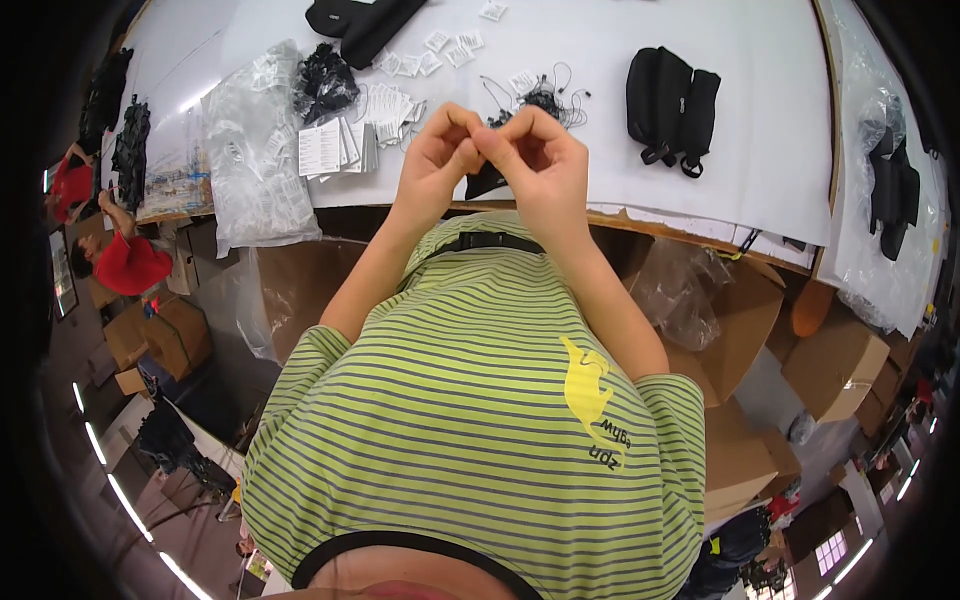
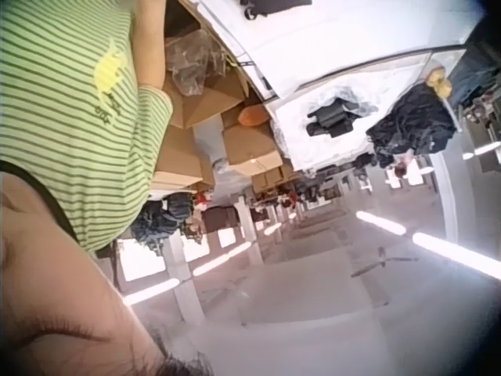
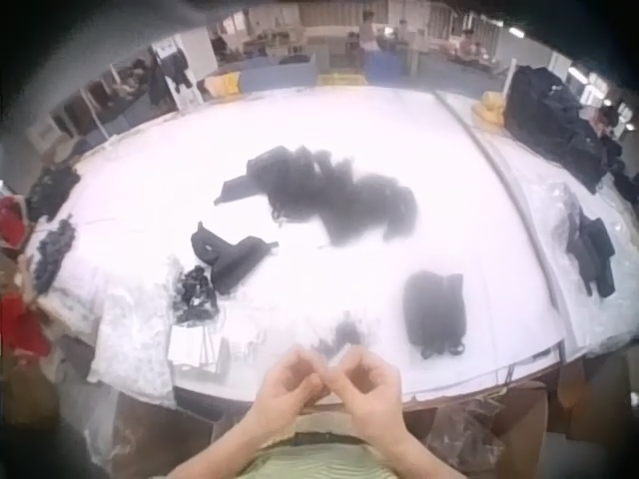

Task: The person is assembling and packaging small black pouches, including attaching tags and cards.

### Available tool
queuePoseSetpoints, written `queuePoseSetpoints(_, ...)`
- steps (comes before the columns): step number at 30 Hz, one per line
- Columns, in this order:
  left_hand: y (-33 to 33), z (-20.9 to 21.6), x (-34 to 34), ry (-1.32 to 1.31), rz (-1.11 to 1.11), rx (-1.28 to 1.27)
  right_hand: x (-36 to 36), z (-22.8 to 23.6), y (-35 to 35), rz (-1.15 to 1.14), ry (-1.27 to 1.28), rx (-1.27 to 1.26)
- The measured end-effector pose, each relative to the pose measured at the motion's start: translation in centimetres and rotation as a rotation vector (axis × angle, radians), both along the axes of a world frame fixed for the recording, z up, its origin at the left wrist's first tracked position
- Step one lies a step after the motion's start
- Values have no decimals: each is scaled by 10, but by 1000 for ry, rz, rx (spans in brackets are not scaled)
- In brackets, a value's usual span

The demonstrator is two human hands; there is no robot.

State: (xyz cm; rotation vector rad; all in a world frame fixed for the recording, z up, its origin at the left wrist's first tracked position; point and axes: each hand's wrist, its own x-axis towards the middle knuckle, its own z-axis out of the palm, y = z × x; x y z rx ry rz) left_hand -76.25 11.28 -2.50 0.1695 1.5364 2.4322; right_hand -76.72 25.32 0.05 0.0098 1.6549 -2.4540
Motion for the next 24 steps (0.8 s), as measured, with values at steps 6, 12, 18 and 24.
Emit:
queuePoseSetpoints(6,-8,-2,-22,114,58,-98,-24,8,-4,67,-36,10)
queuePoseSetpoints(12,-32,13,-44,106,-225,-128,-34,29,-9,193,-31,-44)
queuePoseSetpoints(18,-50,11,-26,-61,-399,-371,-27,22,-9,212,-143,-98)
queuePoseSetpoints(24,-64,-32,-1,-192,-682,-344,-18,23,-18,195,-298,-511)
